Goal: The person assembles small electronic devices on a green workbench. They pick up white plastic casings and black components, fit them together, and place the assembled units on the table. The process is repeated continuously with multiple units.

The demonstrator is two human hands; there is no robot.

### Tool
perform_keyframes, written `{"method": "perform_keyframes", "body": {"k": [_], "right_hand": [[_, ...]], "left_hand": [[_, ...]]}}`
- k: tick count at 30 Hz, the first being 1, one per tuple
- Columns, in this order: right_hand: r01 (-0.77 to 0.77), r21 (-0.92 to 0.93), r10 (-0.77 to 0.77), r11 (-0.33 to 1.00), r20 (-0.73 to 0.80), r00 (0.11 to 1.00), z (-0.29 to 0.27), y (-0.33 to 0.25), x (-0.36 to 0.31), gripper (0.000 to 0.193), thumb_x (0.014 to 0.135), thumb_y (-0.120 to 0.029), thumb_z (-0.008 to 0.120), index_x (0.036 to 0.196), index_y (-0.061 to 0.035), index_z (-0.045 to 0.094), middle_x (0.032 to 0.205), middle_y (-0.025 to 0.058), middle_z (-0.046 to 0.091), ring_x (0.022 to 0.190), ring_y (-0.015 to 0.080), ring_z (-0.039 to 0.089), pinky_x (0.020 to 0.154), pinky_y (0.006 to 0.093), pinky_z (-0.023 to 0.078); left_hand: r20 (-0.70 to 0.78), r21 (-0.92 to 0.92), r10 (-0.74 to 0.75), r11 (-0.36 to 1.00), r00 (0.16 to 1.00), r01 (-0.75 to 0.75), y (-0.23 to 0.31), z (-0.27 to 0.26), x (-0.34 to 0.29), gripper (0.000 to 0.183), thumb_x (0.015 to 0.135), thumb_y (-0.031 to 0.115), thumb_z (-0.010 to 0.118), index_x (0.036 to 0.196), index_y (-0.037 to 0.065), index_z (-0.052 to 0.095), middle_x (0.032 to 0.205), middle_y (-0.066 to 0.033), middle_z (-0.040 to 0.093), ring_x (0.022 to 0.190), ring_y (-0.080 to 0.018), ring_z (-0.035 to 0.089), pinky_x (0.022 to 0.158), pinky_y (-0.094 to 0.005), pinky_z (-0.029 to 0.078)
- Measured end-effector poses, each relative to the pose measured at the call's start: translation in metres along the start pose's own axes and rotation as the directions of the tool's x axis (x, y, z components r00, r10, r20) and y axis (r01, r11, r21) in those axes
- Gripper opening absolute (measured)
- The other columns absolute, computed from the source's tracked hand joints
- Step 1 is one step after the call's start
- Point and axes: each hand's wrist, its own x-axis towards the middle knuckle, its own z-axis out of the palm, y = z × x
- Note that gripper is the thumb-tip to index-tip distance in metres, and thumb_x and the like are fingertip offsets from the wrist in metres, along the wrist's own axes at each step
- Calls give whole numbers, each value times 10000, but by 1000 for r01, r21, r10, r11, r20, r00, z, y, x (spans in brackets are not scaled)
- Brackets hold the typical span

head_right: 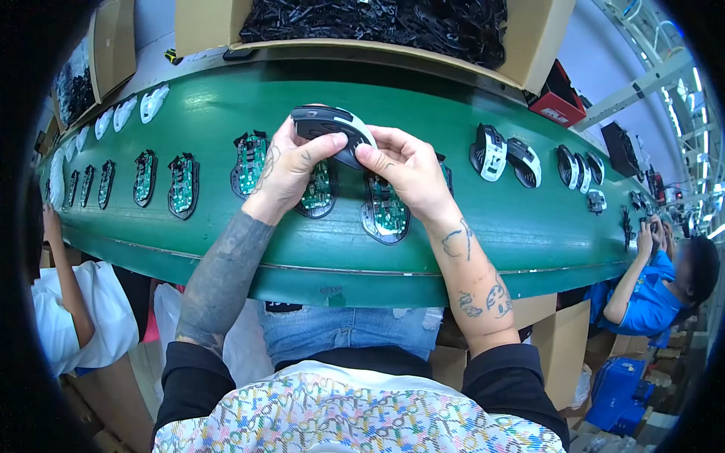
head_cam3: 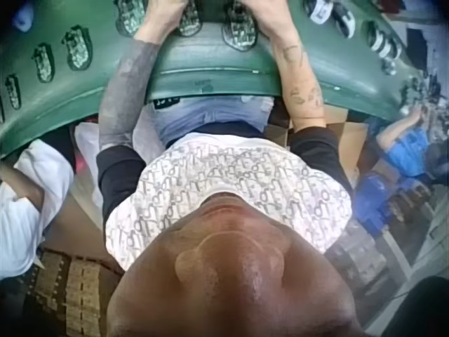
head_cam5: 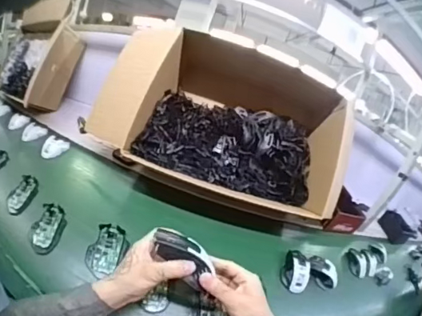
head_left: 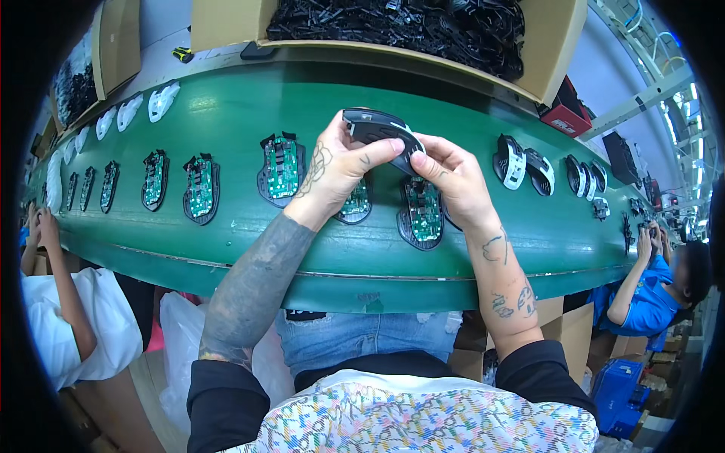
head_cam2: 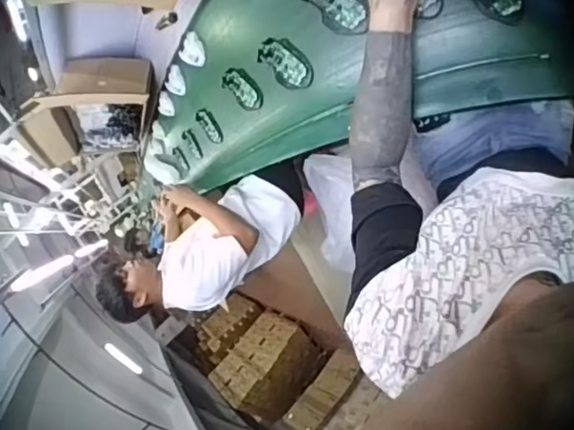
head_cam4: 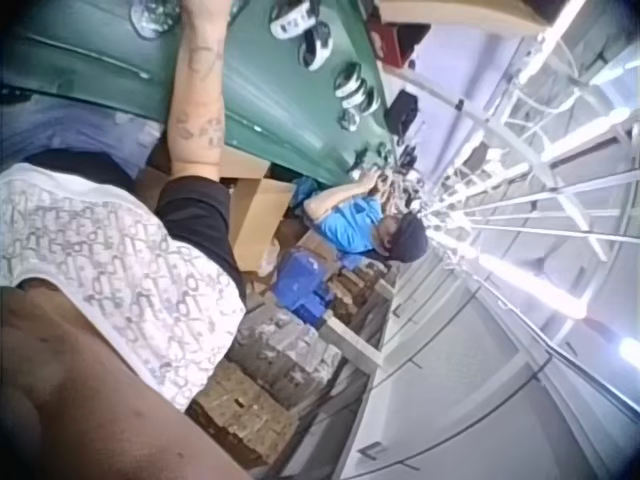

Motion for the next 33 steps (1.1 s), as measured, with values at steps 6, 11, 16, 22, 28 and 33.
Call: {"method": "perform_keyframes", "body": {"k": [6, 11, 16, 22, 28, 33], "right_hand": [[68, 22, -68, 997, -16, 998, 8, 0, 1, 456, 847, -98, 690, 1239, 54, 511, 1120, 122, 621, 993, 151, 603, 897, 277, 483], [189, -210, -223, 959, -151, 963, -5, -3, 16, 543, 830, -201, 723, 1263, 39, 500, 1151, 139, 608, 1009, 190, 606, 905, 303, 477], [2, -798, -449, 603, -337, 827, -68, -4, 36, 459, 825, -329, 694, 1160, -27, 607, 1127, 152, 614, 1005, 241, 607, 866, 333, 480], [202, -906, -632, 372, -89, 770, -63, -40, 96, 195, 852, -155, 634, 1000, -35, 675, 1007, 144, 649, 856, 260, 646, 762, 314, 510], [223, -974, -381, 32, 194, 904, -59, -47, 175, 477, 919, -396, 506, 1214, -26, 572, 1245, 214, 551, 1175, 359, 506, 1013, 390, 381], [209, -975, -383, 72, 166, 909, -49, -45, 160, 423, 893, -362, 570, 1116, -8, 628, 1130, 196, 610, 1068, 342, 577, 919, 378, 453]], "left_hand": [[28, -207, -5, 978, 1000, 10, 4, -9, 4, 412, 844, 327, 703, 1103, 39, 559, 1036, -53, 624, 991, -123, 572, 889, -269, 435], [-110, 219, 98, 973, 989, -72, 24, -9, 26, 516, 923, 449, 539, 1256, 55, 504, 1170, -65, 575, 1066, -154, 543, 923, -320, 426], [-459, 642, 273, 759, 845, 104, 68, -150, 89, 874, 765, 595, 665, 1288, -71, 447, 1272, -215, 521, 1218, -292, 470, 1027, -378, 355], [-247, 762, 546, -401, 800, 508, 101, -344, 87, 839, 723, 591, 668, 1234, -51, 493, 1238, -276, 494, 1216, -420, 411, 1007, -478, 352], [-453, 611, 470, -454, 757, 648, 103, -359, 93, 659, 769, 535, 612, 1236, 79, 518, 1235, -205, 511, 1196, -386, 459, 968, -473, 392], [-496, 735, 438, -247, 749, 631, 93, -353, 94, 626, 775, 455, 661, 1233, 64, 489, 1199, -202, 533, 1111, -368, 544, 908, -446, 460]]}}
